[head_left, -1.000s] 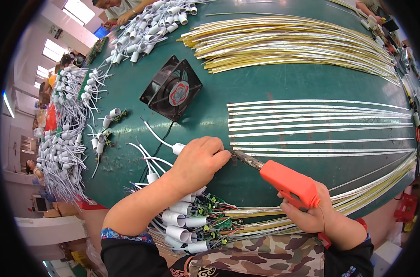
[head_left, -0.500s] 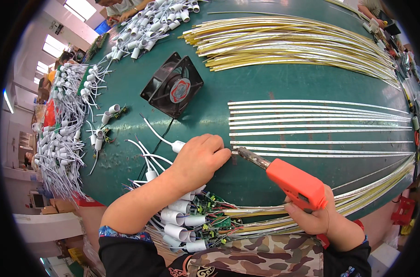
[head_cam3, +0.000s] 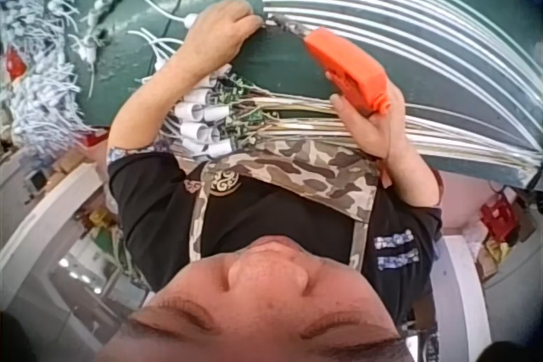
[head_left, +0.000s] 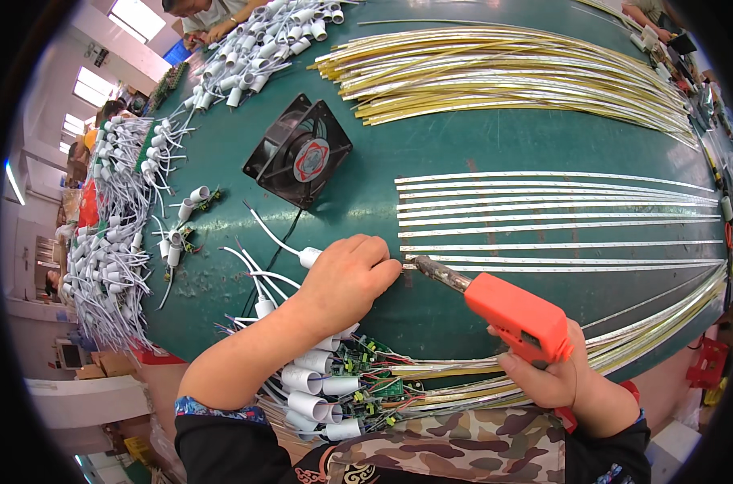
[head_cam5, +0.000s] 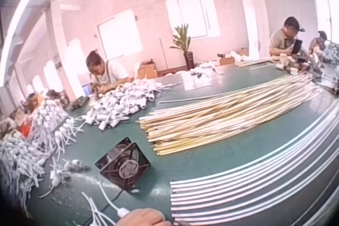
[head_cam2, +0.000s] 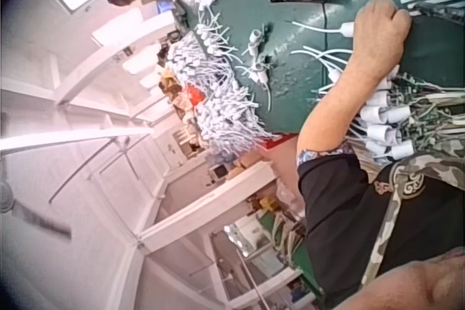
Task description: The person lines up LED light strips on a workbench by hand and solders wire connections from power drivers onto the strips using a soldering gun.
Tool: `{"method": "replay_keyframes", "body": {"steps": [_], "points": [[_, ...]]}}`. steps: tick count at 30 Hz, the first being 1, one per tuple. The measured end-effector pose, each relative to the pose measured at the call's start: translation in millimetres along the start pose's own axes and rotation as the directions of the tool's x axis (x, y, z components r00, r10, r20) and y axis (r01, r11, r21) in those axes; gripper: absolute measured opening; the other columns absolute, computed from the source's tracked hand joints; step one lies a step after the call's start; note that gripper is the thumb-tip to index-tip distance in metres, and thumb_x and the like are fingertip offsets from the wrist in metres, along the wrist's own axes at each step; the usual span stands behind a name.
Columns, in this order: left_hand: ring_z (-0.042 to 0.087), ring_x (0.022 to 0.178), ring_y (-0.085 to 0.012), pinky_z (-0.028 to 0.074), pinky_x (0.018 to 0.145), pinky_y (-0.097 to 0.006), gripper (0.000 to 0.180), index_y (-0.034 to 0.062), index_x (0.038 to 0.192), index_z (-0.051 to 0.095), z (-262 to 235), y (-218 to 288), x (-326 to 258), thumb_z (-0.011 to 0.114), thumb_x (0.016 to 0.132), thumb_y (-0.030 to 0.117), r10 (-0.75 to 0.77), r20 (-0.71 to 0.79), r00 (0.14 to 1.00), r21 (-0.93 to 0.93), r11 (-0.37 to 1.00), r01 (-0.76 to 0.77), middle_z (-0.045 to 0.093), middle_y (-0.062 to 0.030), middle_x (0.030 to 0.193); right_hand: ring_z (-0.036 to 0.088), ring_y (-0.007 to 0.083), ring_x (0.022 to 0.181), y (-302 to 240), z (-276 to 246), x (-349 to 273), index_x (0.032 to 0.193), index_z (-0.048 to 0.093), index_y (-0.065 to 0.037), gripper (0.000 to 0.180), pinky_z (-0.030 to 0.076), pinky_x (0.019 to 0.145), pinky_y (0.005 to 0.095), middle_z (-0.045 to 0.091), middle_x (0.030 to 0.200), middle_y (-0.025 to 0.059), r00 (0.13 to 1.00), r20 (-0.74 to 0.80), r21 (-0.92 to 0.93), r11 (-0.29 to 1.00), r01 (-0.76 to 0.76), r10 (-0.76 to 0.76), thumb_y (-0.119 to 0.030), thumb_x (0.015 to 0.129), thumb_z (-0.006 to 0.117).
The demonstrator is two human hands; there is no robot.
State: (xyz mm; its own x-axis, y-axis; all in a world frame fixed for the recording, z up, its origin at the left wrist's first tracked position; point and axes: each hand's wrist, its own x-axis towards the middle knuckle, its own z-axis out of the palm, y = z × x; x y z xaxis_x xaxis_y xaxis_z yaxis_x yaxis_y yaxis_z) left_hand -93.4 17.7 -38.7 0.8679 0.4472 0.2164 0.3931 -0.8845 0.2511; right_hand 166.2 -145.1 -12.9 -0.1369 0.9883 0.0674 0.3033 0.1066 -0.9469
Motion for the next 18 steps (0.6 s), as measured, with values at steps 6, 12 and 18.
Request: {"method": "replay_keyframes", "body": {"steps": [6, 12, 18], "points": [[0.059, 0.079, -0.028, 0.048, 0.068, -0.039, 0.015, 0.0047, 0.083, 0.062, 0.0, 1.3, -0.5, 0.062, 0.068, 0.002, -0.018, 0.009, 1.0, 0.002, 1.0, 0.018, 0.056, -0.0076, 0.083, 0.062, 0.0241, 0.069, -1.1, -1.5, 0.0, 0.125, 0.052, 0.005, 0.055, 0.05, 0.066, 0.0323, 0.063, 0.088, 0.0128, 0.999, 0.01, 0.027, 0.999, -0.04, 0.04, -0.007, 0.075, 0.07], [0.059, 0.08, -0.0287, 0.048, 0.069, -0.039, 0.018, 0.0043, 0.086, 0.062, -0.4, 1.6, -0.1, 0.063, 0.068, 0.001, -0.009, 0.034, 0.999, 0.007, 1.0, 0.009, 0.056, -0.0083, 0.085, 0.06, 0.0227, 0.066, 4.5, 2.2, -1.3, 0.125, 0.052, 0.004, 0.054, 0.048, 0.064, 0.0316, 0.062, 0.083, 0.0111, 0.999, -0.044, 0.05, 0.999, -0.012, 0.014, -0.008, 0.075, 0.07], [0.058, 0.079, -0.0309, 0.047, 0.068, -0.04, 0.015, 0.0035, 0.085, 0.06, -0.7, 4.4, 2.1, 0.065, 0.072, -0.002, -0.132, -0.015, 0.991, -0.178, 0.976, 0.127, 0.056, -0.01, 0.085, 0.058, 0.0211, 0.062, 3.7, -1.1, 0.0, 0.124, 0.052, 0.004, 0.053, 0.048, 0.062, 0.0314, 0.06, 0.079, 0.0086, 1.0, -0.03, 0.02, 1.0, 0.011, -0.01, -0.008, 0.075, 0.07]]}}
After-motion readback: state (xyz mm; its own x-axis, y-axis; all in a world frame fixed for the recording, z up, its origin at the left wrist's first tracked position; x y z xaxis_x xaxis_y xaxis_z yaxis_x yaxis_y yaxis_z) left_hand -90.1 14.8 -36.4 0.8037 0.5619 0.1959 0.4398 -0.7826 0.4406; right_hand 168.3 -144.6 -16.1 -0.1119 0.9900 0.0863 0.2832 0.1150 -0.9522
